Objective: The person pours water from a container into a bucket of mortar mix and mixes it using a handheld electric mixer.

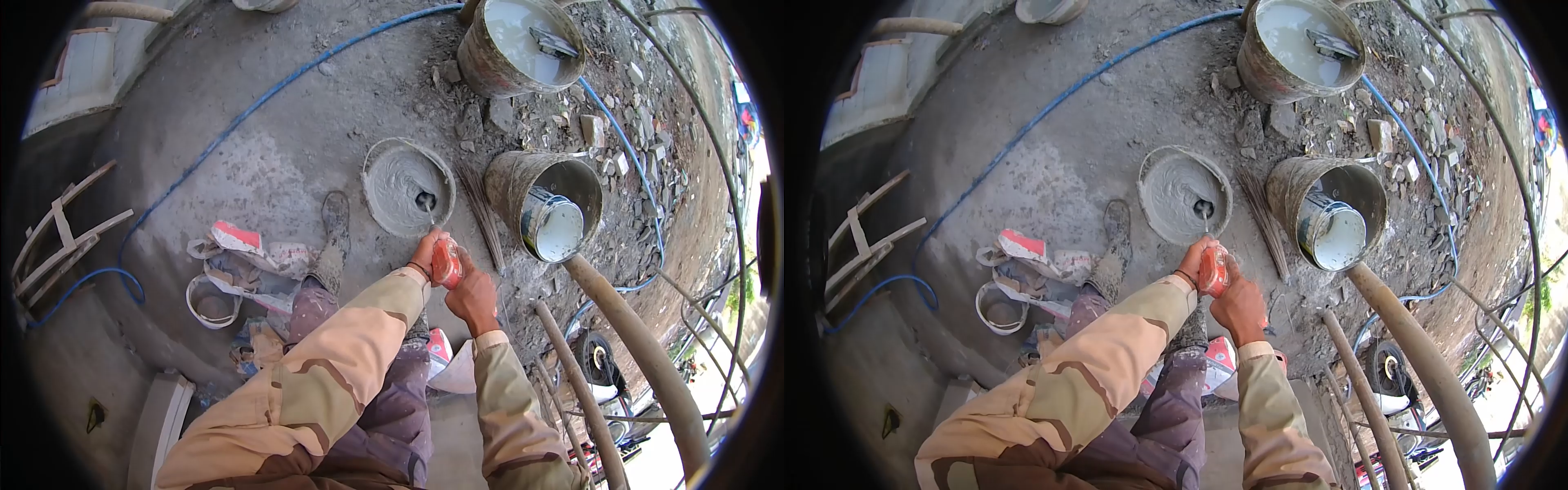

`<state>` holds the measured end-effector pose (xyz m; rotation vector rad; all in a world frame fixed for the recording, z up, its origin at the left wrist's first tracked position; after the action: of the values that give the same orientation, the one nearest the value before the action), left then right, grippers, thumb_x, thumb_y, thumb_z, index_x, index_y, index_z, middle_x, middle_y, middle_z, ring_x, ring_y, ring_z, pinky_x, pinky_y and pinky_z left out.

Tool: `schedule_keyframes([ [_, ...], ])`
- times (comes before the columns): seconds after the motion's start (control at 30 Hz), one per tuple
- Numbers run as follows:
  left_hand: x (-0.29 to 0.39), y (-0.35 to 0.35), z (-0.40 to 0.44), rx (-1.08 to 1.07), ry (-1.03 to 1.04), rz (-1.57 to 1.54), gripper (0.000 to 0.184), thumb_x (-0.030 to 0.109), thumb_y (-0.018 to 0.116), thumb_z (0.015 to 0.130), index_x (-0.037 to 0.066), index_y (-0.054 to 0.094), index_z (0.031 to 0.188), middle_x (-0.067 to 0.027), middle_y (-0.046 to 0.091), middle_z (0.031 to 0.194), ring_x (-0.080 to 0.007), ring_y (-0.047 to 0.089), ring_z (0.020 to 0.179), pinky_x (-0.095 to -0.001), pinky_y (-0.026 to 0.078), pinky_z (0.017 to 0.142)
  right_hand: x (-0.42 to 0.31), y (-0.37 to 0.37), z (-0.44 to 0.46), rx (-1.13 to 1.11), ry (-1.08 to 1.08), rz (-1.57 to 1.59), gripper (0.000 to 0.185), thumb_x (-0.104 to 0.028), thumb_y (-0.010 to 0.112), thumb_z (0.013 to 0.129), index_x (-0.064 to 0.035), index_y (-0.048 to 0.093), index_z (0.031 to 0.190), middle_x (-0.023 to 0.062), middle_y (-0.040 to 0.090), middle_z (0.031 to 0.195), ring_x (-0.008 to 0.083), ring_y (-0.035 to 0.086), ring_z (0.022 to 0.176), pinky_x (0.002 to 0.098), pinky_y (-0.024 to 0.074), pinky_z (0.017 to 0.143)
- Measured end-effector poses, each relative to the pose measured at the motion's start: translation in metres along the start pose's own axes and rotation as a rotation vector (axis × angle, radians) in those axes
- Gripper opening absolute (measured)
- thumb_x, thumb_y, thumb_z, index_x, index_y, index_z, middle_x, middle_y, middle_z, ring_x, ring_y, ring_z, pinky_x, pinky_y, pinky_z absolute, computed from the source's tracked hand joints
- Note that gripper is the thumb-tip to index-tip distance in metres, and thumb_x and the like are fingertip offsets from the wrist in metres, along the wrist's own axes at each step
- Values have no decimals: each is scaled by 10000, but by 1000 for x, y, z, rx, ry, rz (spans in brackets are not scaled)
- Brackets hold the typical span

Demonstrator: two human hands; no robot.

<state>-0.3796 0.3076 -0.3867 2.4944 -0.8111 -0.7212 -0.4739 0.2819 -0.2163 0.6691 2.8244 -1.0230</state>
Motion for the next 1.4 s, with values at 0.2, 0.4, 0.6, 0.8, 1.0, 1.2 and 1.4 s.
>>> schedule_keyframes([
  [0.2, 11, -36, -14, 7, 43, 71, 320, 327, 582, 918, 19, 660, 876, -160, 710, 841, -308, 695, 731, -431, 593, 726, -19, 22, -12, -76, 67, 48, 776, -106, 660, 781, -183, 474, 1531, 284, 731, 1004, 468, 709, 964, 535, 563, 846],
  [0.4, 35, -51, -33, -46, 22, 152, 383, 343, 556, 938, -20, 680, 925, -186, 734, 893, -329, 722, 797, -452, 601, 801, -49, 21, -16, -125, 26, 66, 781, -159, 692, 795, -122, 460, 1541, 294, 730, 975, 472, 713, 947, 549, 556, 843],
  [0.6, 56, -36, -43, -88, 17, 187, 420, 374, 547, 927, -21, 691, 925, -183, 735, 880, -328, 720, 795, -451, 597, 797, -65, 16, -5, -88, 8, 76, 762, -146, 675, 791, -198, 472, 1524, 288, 731, 958, 485, 707, 916, 566, 558, 810],
  [0.8, 78, -26, -36, -56, 46, 155, 437, 392, 554, 922, -22, 693, 932, -188, 735, 889, -331, 718, 804, -455, 599, 802, -77, 2, 11, -79, -34, 52, 759, -196, 733, 801, -151, 494, 1519, 282, 736, 993, 469, 716, 956, 549, 566, 836],
  [1.0, 70, -15, -25, -114, -7, 61, 411, 372, 556, 926, -17, 690, 928, -183, 736, 891, -333, 720, 802, -458, 600, 804, -74, -7, 14, -66, -5, 2, 771, -214, 748, 800, -158, 489, 1524, 265, 743, 996, 454, 722, 947, 532, 573, 830],
  [1.2, 51, -7, -17, -87, 44, 54, 342, 336, 569, 927, 15, 684, 904, -152, 729, 864, -303, 709, 765, -435, 598, 769, -60, -12, 8, -58, 43, 38, 739, -113, 680, 772, -200, 525, 1489, 268, 736, 1009, 469, 705, 968, 534, 557, 856],
  [1.4, 36, -25, -16, -50, 75, 78, 351, 349, 566, 926, 19, 681, 897, -151, 728, 858, -298, 705, 752, -428, 594, 755, -47, 5, 0, -21, 15, 25, 728, -103, 668, 763, -153, 537, 1478, 288, 729, 975, 474, 708, 939, 541, 558, 842],
])
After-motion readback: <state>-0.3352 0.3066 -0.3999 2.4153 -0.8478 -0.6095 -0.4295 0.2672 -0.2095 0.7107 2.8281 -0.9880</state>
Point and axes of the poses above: each hand's wrist, its own z-axis towards the middle knuckle, its own y-axis out of the palm, x = y × z, the point moved 2 cm from there along z, towards the middle knuckle
